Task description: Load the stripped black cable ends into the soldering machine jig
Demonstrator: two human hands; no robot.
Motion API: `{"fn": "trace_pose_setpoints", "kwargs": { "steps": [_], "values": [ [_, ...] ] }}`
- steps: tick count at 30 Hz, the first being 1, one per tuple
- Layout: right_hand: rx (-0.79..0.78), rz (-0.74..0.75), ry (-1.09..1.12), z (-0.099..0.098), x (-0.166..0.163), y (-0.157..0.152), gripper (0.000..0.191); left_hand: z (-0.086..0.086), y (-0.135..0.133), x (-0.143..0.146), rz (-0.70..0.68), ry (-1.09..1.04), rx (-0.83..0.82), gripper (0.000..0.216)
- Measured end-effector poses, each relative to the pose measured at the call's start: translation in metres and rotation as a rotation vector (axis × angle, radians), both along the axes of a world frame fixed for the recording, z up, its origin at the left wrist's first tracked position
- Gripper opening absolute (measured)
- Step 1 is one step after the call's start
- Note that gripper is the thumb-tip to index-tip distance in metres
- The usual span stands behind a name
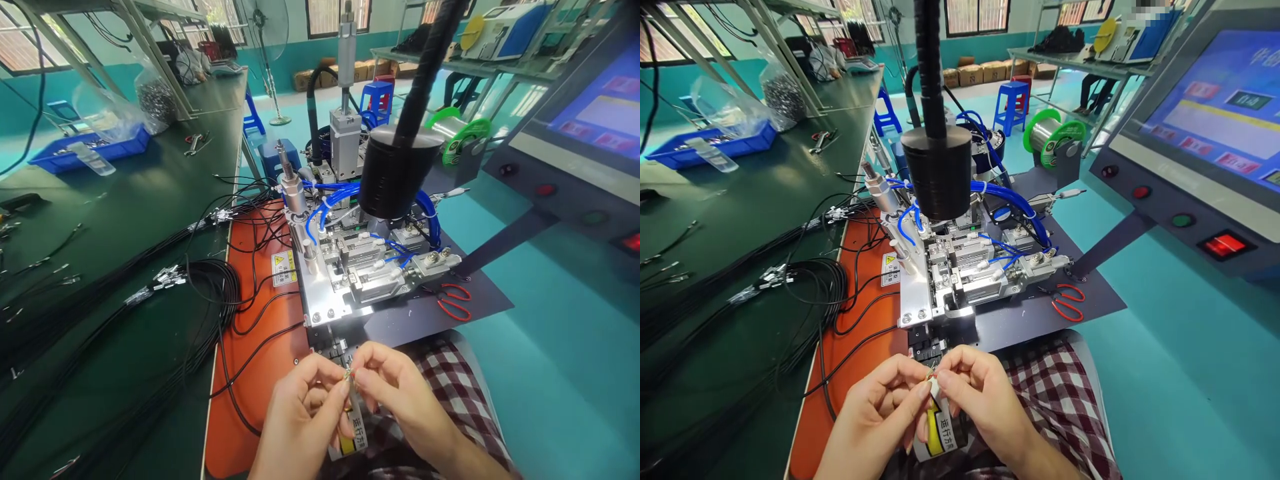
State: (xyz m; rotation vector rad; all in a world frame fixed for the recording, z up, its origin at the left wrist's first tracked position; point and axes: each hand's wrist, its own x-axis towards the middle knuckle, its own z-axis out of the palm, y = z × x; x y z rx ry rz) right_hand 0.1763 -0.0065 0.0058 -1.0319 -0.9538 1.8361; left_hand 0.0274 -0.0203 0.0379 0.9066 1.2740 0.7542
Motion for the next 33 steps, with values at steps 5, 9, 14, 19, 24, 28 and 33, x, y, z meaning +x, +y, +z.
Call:
{"fn": "trace_pose_setpoints", "kwargs": {
  "steps": [5, 9, 14, 19, 24, 28, 33],
  "values": [
    [-0.012, 0.021, -0.014, 0.002, 0.0, 0.0, 0.031, 0.0, 0.0, -0.002, 0.003, -0.116, -0.009, 0.029],
    [0.004, 0.065, -0.016, 0.003, 0.001, 0.0, 0.031, -0.003, 0.003, -0.005, -0.064, -0.222, -0.093, 0.029],
    [0.043, 0.087, -0.135, 0.006, 0.002, -0.002, 0.031, -0.008, 0.003, -0.003, 0.003, -0.212, -0.115, 0.021],
    [0.017, 0.057, -0.256, 0.009, 0.0, -0.005, 0.029, -0.008, -0.008, -0.001, 0.125, 0.153, 0.285, 0.013],
    [0.015, 0.049, -0.214, 0.008, 0.002, -0.007, 0.026, 0.001, 0.001, -0.005, -0.035, 0.105, 0.153, 0.013],
    [0.05, 0.043, -0.232, 0.011, 0.003, -0.009, 0.026, 0.004, 0.007, -0.006, -0.05, -0.018, -0.007, 0.018],
    [0.048, 0.073, -0.269, 0.01, 0.001, -0.013, 0.028, -0.002, 0.0, -0.004, 0.044, -0.067, -0.104, 0.028]
  ]
}}
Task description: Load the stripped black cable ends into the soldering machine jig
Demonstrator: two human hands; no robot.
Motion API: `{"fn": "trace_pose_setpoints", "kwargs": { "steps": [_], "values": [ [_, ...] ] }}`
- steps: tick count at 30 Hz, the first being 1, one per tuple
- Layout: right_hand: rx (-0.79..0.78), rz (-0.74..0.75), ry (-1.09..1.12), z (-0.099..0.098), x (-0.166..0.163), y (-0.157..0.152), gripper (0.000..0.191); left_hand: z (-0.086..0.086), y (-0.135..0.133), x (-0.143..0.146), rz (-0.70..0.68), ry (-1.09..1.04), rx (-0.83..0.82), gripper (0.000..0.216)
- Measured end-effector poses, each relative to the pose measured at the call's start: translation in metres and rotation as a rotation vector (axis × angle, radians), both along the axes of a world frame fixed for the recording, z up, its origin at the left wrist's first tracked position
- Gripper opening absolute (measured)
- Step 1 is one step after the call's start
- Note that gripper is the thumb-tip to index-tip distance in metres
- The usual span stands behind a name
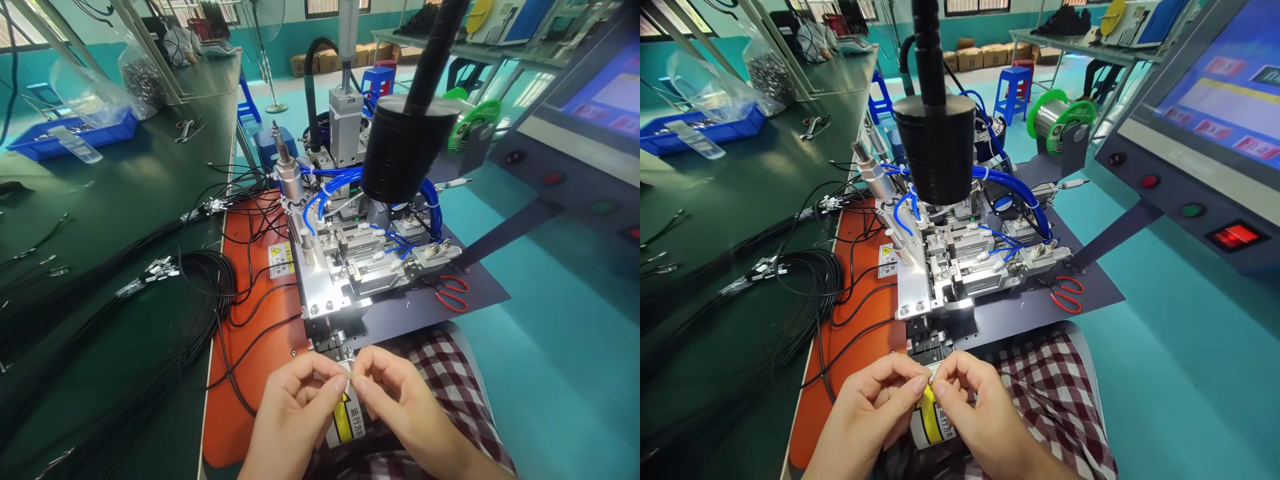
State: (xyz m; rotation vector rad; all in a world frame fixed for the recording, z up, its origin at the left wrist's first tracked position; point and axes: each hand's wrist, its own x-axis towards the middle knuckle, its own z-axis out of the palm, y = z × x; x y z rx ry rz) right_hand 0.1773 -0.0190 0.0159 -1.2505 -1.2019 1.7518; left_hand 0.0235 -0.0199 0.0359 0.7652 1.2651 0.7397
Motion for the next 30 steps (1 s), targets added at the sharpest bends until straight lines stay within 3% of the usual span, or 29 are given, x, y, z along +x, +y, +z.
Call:
{"fn": "trace_pose_setpoints", "kwargs": {
  "steps": [5, 10, 17, 25, 30],
  "values": [
    [0.007, 0.043, 0.002, -0.003, 0.006, 0.009, 0.025, -0.002, 0.001, 0.001, 0.029, -0.037, -0.039, 0.039],
    [0.006, 0.008, 0.082, 0.002, 0.004, 0.019, 0.029, -0.007, 0.001, 0.0, 0.04, -0.057, -0.024, 0.035],
    [-0.035, 0.003, 0.174, -0.008, 0.0, 0.016, 0.029, -0.011, 0.002, -0.004, 0.016, -0.062, -0.023, 0.033],
    [0.003, 0.147, 0.147, -0.005, 0.006, 0.023, 0.031, -0.005, 0.003, -0.001, -0.065, -0.042, -0.082, 0.028],
    [0.02, 0.111, 0.144, -0.005, 0.006, 0.022, 0.028, -0.001, 0.003, 0.0, -0.062, 0.005, -0.07, 0.028]
  ]
}}
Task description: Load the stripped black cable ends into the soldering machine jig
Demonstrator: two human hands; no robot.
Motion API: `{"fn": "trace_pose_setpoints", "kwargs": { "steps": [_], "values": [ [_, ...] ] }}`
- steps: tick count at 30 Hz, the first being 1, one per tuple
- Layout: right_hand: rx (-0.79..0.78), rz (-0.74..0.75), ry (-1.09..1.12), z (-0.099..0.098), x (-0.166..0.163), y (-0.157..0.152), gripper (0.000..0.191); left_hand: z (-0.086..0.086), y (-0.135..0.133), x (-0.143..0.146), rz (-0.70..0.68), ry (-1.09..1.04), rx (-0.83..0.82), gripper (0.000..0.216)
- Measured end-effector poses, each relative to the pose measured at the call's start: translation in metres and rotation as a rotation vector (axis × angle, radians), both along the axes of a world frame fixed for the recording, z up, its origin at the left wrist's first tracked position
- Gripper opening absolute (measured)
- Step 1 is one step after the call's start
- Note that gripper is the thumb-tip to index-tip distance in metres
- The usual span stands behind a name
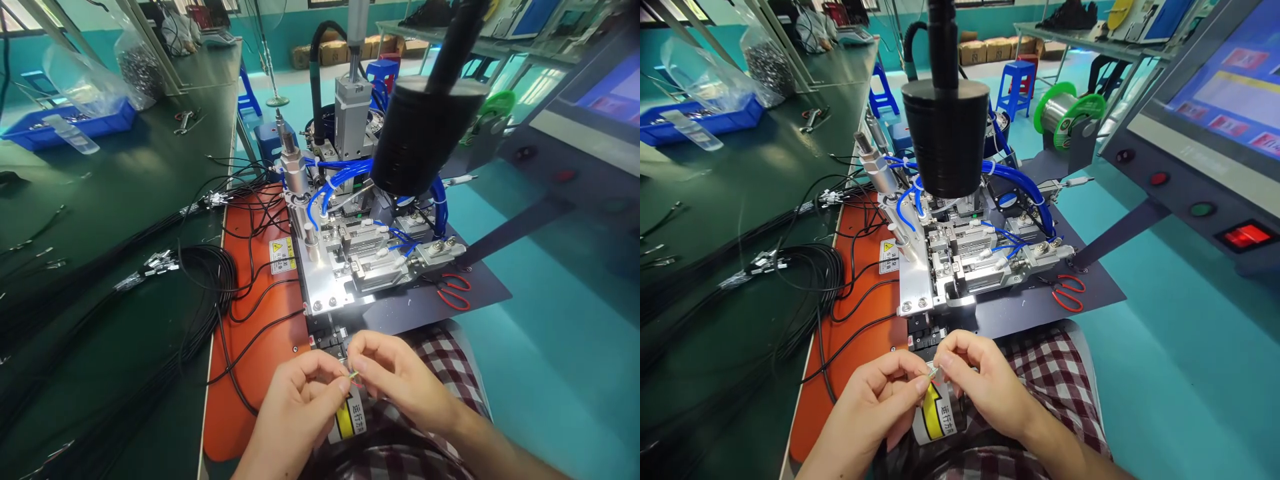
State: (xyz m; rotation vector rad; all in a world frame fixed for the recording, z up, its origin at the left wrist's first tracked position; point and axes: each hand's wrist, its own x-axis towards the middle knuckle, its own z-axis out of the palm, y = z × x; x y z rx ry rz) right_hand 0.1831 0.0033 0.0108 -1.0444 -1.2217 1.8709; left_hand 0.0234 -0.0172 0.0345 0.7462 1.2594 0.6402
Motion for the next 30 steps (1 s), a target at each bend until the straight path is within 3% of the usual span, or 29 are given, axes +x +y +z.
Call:
{"fn": "trace_pose_setpoints", "kwargs": {
  "steps": [9, 30],
  "values": [
    [0.006, -0.087, -0.133, 0.007, -0.009, -0.004, 0.027, -0.003, -0.001, 0.0, 0.044, -0.001, 0.041, 0.03],
    [-0.039, -0.173, -0.085, 0.001, -0.015, -0.018, 0.03, -0.009, -0.007, 0.002, 0.148, -0.117, 0.027, 0.024]
  ]
}}
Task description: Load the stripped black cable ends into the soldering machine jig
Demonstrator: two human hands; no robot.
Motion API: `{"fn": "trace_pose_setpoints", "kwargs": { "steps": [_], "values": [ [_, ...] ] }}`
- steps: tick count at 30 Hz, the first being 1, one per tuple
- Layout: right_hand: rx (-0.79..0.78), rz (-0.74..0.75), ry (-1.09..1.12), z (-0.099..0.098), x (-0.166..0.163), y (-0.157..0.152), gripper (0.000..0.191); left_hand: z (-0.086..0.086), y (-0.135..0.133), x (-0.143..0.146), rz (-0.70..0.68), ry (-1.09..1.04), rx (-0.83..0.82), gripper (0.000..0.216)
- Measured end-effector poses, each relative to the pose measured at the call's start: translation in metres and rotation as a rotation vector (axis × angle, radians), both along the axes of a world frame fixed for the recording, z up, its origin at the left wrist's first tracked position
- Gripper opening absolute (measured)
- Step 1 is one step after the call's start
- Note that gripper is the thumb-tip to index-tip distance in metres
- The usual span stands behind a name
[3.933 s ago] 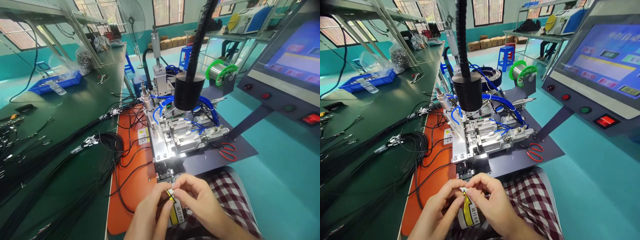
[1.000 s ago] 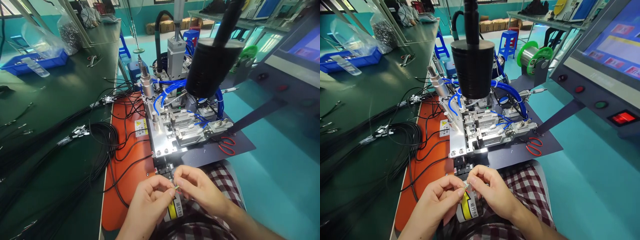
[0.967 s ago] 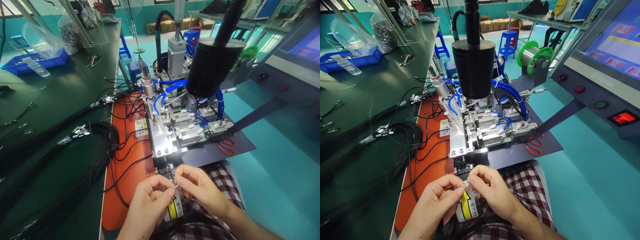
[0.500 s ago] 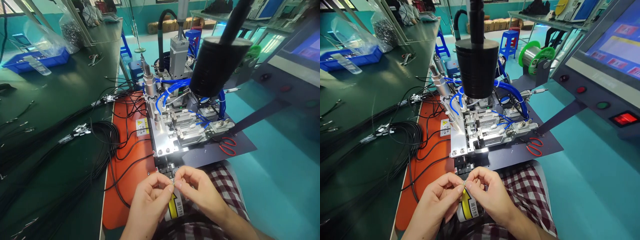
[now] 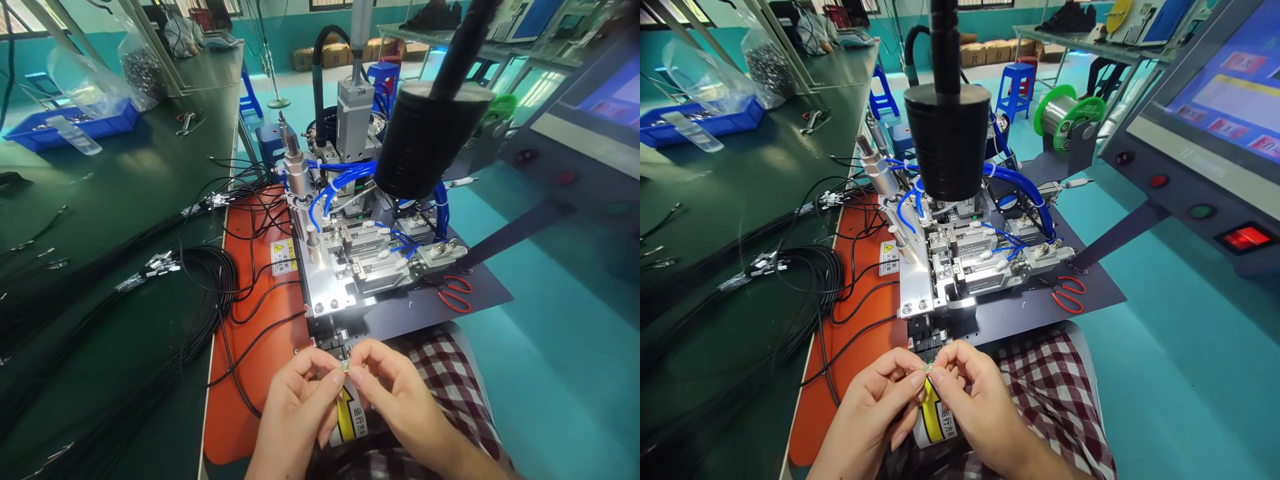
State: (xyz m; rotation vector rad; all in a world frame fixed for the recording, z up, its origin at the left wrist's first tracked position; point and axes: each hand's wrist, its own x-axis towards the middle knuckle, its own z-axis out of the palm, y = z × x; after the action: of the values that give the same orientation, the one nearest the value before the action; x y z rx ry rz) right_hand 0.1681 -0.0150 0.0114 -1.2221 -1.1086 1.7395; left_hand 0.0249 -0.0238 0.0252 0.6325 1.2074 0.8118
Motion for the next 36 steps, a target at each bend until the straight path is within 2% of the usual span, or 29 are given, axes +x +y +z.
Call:
{"fn": "trace_pose_setpoints", "kwargs": {
  "steps": [14, 20, 36],
  "values": [
    [0.003, 0.003, -0.077, 0.005, 0.001, 0.006, 0.018, -0.002, -0.001, 0.001, -0.011, 0.052, 0.014, 0.025],
    [-0.02, 0.011, -0.069, 0.009, 0.0, 0.009, 0.021, -0.003, 0.0, 0.0, -0.048, 0.074, 0.021, 0.025],
    [-0.011, -0.012, -0.051, 0.004, 0.0, 0.005, 0.017, -0.002, -0.001, 0.001, -0.056, 0.052, 0.017, 0.026]
  ]
}}
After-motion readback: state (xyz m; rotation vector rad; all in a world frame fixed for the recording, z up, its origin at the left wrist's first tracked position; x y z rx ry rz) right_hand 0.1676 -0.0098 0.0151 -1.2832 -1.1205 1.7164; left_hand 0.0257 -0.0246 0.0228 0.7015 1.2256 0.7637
